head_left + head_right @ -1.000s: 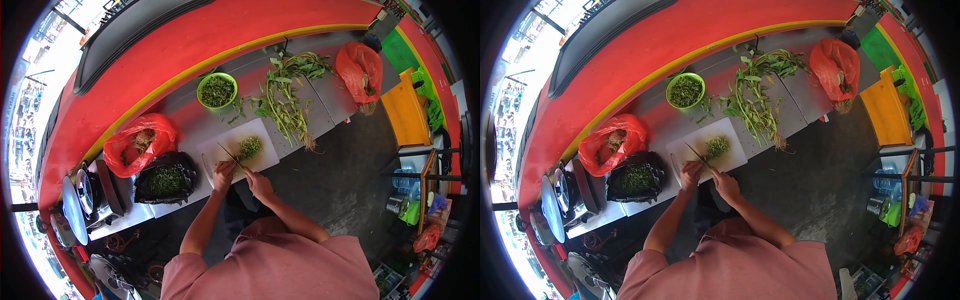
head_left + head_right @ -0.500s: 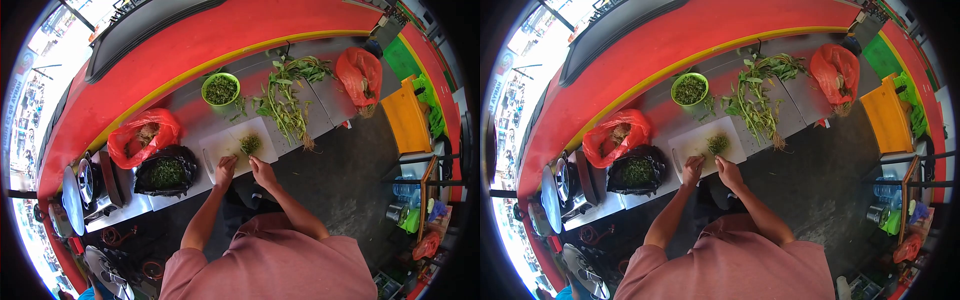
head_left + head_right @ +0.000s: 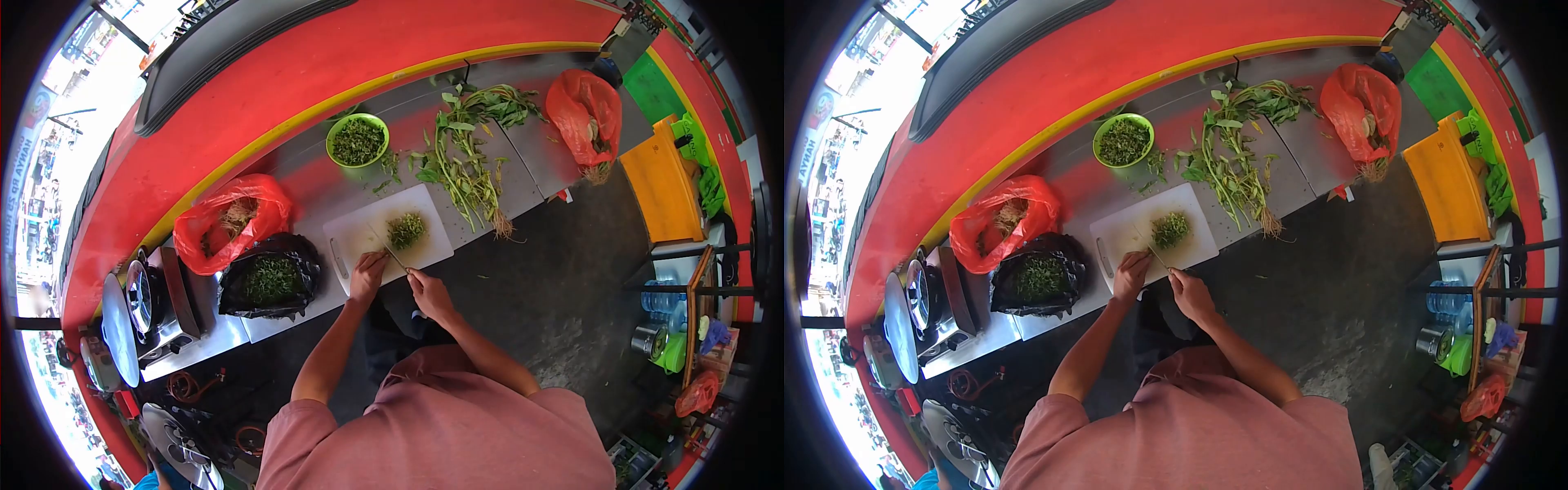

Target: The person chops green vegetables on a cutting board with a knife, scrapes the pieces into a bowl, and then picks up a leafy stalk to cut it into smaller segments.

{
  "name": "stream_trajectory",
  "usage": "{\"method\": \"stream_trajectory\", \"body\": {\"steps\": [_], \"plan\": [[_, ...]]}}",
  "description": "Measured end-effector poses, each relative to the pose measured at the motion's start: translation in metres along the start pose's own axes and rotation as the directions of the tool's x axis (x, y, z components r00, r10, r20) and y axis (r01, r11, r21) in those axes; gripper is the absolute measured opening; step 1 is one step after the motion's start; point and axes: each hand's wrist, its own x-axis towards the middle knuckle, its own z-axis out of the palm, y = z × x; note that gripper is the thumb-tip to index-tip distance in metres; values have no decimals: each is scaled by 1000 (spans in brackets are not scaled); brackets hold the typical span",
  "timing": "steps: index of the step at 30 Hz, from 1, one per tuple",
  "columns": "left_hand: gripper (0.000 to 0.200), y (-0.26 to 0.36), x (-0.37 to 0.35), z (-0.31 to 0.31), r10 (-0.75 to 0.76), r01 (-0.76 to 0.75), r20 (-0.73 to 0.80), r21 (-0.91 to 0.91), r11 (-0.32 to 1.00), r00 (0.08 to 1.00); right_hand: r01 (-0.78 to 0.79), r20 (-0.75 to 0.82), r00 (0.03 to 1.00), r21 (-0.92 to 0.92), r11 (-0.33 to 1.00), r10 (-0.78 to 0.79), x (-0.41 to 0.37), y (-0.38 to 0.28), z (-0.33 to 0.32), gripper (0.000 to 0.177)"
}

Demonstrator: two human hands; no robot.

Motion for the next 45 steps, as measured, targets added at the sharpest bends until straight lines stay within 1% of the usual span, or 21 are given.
{"method": "stream_trajectory", "body": {"steps": [3,8,12,14,15,17,20,22,26,27,29,31,33,36,39,41,42,43,45], "plan": [[25,-1,-1,1,-22,22,2,-8,1000,1000,10,-9,1000,1,1000,-10,-6,0,2,31],[24,-4,-2,2,-33,33,-2,-30,999,999,-52,-14,999,-20,998,51,-11,-10,3,31],[24,-4,0,0,-47,47,7,-49,998,999,-60,11,998,-33,998,60,-12,-3,10,35],[23,-2,2,-2,-48,49,15,-48,998,999,34,-31,999,-42,999,-35,-12,5,17,33],[22,-1,2,-3,-49,49,19,-49,998,999,29,-30,999,-41,999,-30,-12,4,18,33],[21,3,1,-2,-54,54,5,-46,997,999,-45,39,998,-223,974,55,-6,2,19,31],[20,4,1,-1,-53,52,-16,-40,998,998,-20,65,997,-269,963,39,8,3,27,31],[20,4,2,-3,-45,45,-15,-39,998,999,-39,65,996,-239,970,56,17,-5,25,31],[20,-2,4,-3,-117,118,17,-62,991,993,-107,35,993,-148,983,113,27,-15,17,32],[19,-2,5,-2,-143,144,18,-79,986,990,-110,33,993,-147,983,116,27,-18,13,32],[18,-2,6,-3,-140,140,8,-85,986,990,-131,75,987,-142,981,143,27,-24,2,32],[17,1,10,-5,-139,138,-6,-90,986,990,-118,85,988,-153,981,132,26,-23,-1,32],[15,1,12,-7,-142,144,31,-94,985,989,-104,99,988,-162,981,121,23,-27,-3,33],[14,-1,12,-7,-143,148,49,-109,983,988,-148,108,979,-199,969,172,17,-33,-4,32],[15,-1,11,-8,-128,134,64,-97,986,990,-132,71,986,-216,967,151,11,-30,2,31],[15,-3,10,-8,-117,124,64,-109,986,991,-80,36,995,-242,967,91,6,-29,4,30],[15,-5,10,-7,-112,119,65,-118,986,992,-22,-2,1000,-244,970,22,5,-16,14,29],[15,-4,12,-8,-111,119,69,-121,986,991,-27,-4,1000,-244,969,26,8,-10,19,29],[17,-3,11,-10,-82,91,79,-113,989,993,0,25,1000,-331,943,9,12,-3,25,29]]}}
